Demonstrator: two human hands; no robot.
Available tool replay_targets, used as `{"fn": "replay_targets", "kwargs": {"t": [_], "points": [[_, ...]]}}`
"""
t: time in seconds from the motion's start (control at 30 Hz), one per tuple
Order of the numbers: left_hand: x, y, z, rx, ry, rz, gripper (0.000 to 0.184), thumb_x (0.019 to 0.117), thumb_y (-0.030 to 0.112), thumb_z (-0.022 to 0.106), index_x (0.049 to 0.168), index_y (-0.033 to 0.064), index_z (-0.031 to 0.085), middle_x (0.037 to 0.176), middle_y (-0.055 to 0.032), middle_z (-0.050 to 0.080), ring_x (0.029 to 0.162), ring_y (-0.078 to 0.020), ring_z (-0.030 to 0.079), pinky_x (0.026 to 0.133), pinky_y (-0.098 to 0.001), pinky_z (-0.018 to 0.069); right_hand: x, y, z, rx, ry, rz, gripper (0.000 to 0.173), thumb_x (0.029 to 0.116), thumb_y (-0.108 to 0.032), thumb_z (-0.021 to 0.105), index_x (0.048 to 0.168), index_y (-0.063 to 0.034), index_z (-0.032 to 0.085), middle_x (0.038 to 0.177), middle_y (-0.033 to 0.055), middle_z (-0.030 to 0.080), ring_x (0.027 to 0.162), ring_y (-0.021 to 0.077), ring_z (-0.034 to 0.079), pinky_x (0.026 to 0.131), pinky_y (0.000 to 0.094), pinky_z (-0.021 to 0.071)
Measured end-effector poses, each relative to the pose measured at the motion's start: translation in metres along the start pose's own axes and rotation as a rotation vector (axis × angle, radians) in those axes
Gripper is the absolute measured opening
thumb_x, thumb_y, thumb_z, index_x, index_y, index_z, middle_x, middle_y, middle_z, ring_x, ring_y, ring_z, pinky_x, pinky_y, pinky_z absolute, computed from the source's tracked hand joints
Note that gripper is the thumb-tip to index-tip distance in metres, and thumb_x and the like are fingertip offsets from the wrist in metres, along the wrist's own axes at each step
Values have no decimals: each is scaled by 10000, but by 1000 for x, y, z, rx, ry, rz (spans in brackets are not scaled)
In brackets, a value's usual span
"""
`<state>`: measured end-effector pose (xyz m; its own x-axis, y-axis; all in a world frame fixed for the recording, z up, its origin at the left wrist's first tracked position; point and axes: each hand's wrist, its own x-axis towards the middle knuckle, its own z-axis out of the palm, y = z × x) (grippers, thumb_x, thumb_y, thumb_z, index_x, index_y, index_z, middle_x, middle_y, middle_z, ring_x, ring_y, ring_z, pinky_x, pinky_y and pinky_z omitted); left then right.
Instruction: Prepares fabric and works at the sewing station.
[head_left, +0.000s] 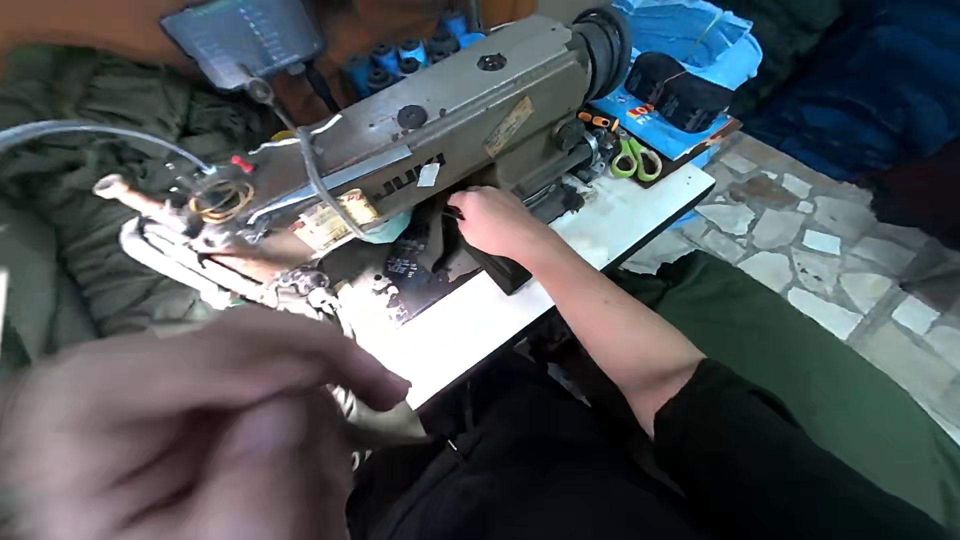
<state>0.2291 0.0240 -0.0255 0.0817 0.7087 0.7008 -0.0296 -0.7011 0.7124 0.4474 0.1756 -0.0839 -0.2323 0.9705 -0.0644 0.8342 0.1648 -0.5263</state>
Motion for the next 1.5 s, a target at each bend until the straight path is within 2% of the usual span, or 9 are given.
{"fn": "replay_targets", "kwargs": {"t": [0.07, 0.1, 0.17, 0.43, 0.87, 1.03, 1.2, 1.4, 1.5], "points": [[-8, -9, 9, 122, -96, -126, 91, 982, 224, 602, 992, 292, 661, 867, 154, 692, 697, 2, 666, 604, -180, 583, -40, -6, 5, 344, 116, -203, 278, 1036, -109, 517, 1230, -22, 695, 1080, 122, 717, 884, 220, 675, 783, 408, 557], [-15, -21, 12, 124, -89, -196, 155, 955, 159, 569, 963, 293, 648, 830, 179, 669, 686, 37, 633, 605, -153, 554, -61, -9, 16, 602, 116, -331, 263, 1038, -154, 508, 1179, -35, 696, 945, 18, 705, 633, 65, 570, 559, 238, 488], [-28, -44, 14, 83, -19, -296, 211, 919, 56, 504, 902, 232, 619, 733, 160, 603, 612, 54, 560, 563, -128, 491, -94, -17, 41, 1100, -76, -476, 328, 980, -292, 599, 1197, -61, 685, 915, -45, 708, 472, -65, 440, 415, 116, 385], [-54, -52, 5, -163, 57, -497, 224, 960, 54, 450, 877, 205, 592, 722, 100, 571, 631, 12, 561, 607, -173, 512, -121, -48, 71, 1156, 93, -367, 147, 934, -21, 611, 982, -146, 673, 668, -81, 596, 486, -49, 465, 464, 105, 408], [-65, -48, -22, -363, -1, -528, 147, 943, 114, 649, 1040, 224, 655, 940, 89, 694, 842, -5, 658, 773, -195, 564, -127, -82, 73, 976, 161, -505, 149, 911, 22, 642, 1034, -59, 663, 826, -41, 634, 609, -33, 526, 541, 110, 454], [-76, -44, -32, 18, -51, -320, 105, 1012, 304, 616, 1024, 226, 685, 934, 153, 668, 856, 45, 626, 774, -145, 529, -129, -87, 78, 876, 249, -576, 15, 912, 1, 618, 911, -13, 613, 757, -11, 572, 612, -28, 504, 549, 111, 435], [-78, -36, -38, 244, -89, -178, 99, 963, 150, 681, 894, 81, 695, 832, 109, 650, 760, 72, 603, 708, -105, 519, -134, -94, 74, 990, 163, -495, 57, 917, 6, 595, 909, -48, 612, 667, -33, 545, 506, -24, 450, 454, 115, 375], [-80, -35, -43, 15, 50, -334, 131, 982, 109, 644, 913, 180, 730, 856, 113, 720, 801, -10, 686, 773, -209, 587, -132, -74, 115, 919, 183, -555, 111, 893, -102, 685, 948, -28, 622, 1021, 38, 649, 619, -43, 468, 529, 101, 394], [-81, -34, -41, -20, 81, -399, 153, 984, 123, 644, 909, 209, 745, 862, 115, 744, 804, -8, 703, 773, -206, 594, -137, -77, 129, 901, 182, -570, 97, 884, -82, 696, 905, -7, 638, 1007, 55, 645, 676, -37, 498, 575, 99, 418]]}}
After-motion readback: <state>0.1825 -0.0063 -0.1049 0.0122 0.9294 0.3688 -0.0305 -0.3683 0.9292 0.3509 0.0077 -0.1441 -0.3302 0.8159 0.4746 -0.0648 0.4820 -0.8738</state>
